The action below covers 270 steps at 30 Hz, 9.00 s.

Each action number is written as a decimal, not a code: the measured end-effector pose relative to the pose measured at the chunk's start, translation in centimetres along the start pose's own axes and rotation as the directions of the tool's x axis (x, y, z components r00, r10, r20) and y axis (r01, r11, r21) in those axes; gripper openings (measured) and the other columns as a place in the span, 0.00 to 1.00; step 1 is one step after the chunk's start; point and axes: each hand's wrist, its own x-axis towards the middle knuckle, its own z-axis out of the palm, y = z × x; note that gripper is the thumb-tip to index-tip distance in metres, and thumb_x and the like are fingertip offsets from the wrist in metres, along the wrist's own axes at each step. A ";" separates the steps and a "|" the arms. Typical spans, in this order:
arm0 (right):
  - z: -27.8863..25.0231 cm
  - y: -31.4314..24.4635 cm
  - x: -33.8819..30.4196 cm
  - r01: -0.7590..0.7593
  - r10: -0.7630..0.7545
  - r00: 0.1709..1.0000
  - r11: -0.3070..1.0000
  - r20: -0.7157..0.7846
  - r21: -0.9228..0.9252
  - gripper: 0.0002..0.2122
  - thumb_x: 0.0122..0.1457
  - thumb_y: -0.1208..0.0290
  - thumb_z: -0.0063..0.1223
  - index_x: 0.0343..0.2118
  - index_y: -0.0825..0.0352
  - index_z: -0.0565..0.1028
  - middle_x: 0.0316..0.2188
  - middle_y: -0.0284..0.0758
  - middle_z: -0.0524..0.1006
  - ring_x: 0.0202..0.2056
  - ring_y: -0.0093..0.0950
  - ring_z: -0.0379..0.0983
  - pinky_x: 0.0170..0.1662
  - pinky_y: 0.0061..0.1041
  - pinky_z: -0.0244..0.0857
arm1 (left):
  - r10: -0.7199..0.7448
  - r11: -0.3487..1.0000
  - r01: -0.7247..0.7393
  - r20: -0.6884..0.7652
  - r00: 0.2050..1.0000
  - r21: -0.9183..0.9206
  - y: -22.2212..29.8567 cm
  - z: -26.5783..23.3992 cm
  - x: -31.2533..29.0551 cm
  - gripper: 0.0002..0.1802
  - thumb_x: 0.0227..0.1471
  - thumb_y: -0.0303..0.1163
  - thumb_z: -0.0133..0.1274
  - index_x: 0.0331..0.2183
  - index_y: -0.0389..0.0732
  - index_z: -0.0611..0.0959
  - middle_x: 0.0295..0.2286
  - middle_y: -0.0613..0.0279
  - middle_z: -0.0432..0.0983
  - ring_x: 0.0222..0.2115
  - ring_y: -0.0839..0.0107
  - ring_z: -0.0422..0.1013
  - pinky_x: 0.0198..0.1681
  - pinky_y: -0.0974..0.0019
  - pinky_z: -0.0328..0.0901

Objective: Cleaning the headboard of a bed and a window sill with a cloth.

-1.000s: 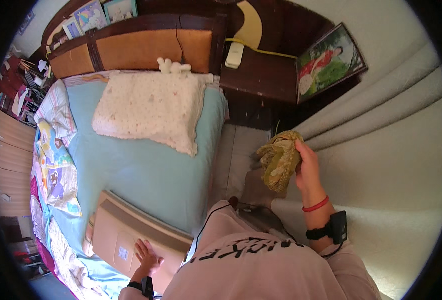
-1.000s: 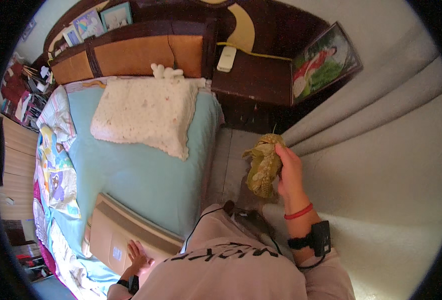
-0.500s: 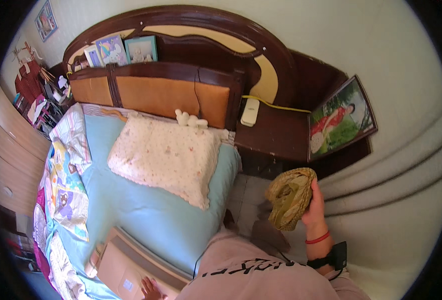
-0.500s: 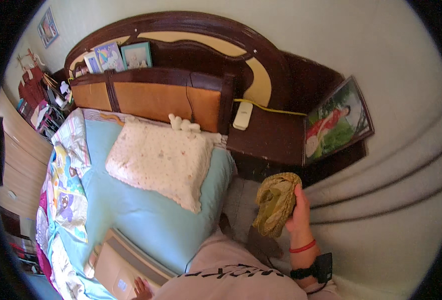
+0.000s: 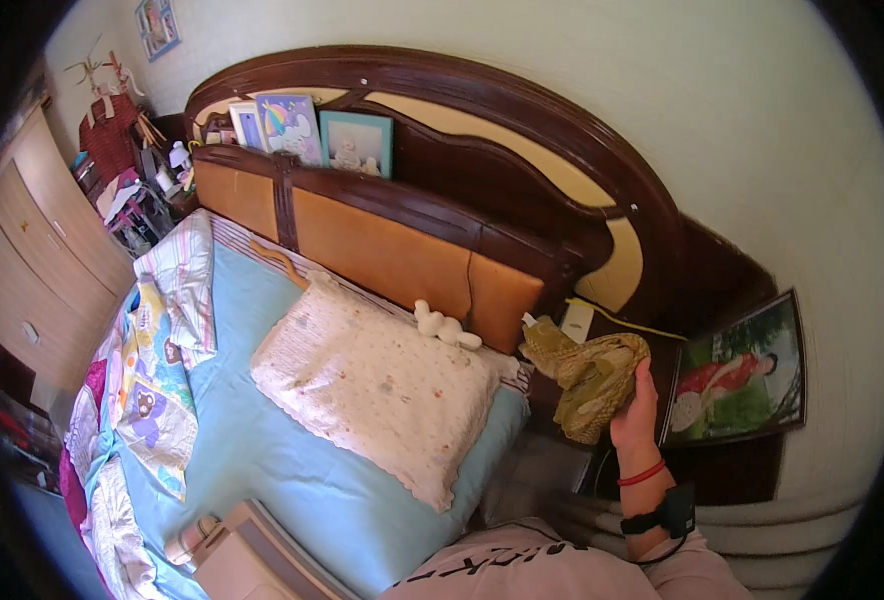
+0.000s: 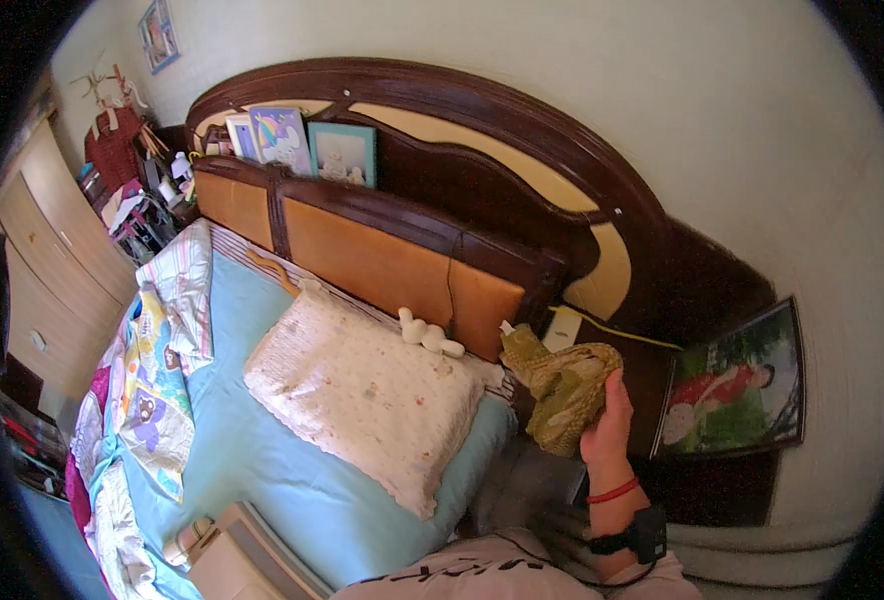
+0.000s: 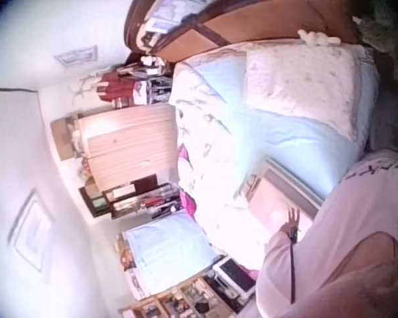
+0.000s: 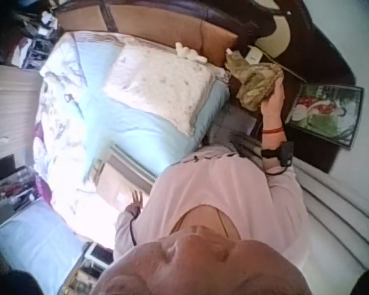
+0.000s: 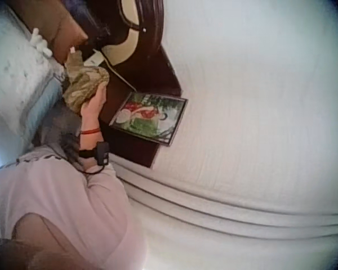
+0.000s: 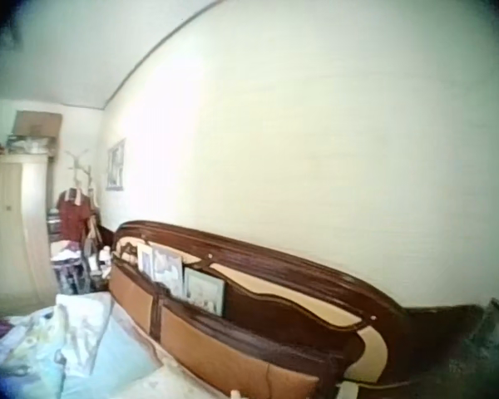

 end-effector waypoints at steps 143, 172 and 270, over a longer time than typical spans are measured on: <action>35.6 58.9 41.9 0.908 0.365 -0.139 -0.324 0.921 0.265 0.18 0.40 0.67 0.52 0.38 0.60 0.73 0.49 0.36 0.62 0.52 0.34 0.53 0.57 0.49 0.30 | -0.259 0.945 -0.044 -0.825 0.503 -0.324 21.9 -27.4 46.0 0.38 0.39 0.38 0.45 0.54 0.43 0.55 0.56 0.56 0.43 0.58 0.58 0.37 0.56 0.49 0.27; 22.6 14.4 33.6 0.888 -0.187 0.387 -0.187 0.903 -0.420 0.25 0.44 0.81 0.44 0.49 0.56 0.64 0.53 0.40 0.57 0.46 0.40 0.60 0.45 0.34 0.60 | 0.144 0.667 -0.683 -0.849 0.508 -0.296 31.1 -38.6 19.3 0.27 0.44 0.31 0.52 0.48 0.39 0.65 0.48 0.48 0.60 0.49 0.57 0.59 0.50 0.63 0.56; 15.9 15.0 45.4 0.843 0.872 0.378 -0.184 0.312 -0.505 0.35 0.40 0.87 0.40 0.53 0.45 0.58 0.59 0.36 0.44 0.53 0.44 0.52 0.51 0.34 0.56 | -0.250 -0.300 -0.634 -0.583 0.773 -0.713 38.8 -46.7 17.5 0.33 0.45 0.50 0.49 0.49 0.41 0.62 0.44 0.57 0.64 0.43 0.59 0.65 0.39 0.50 0.65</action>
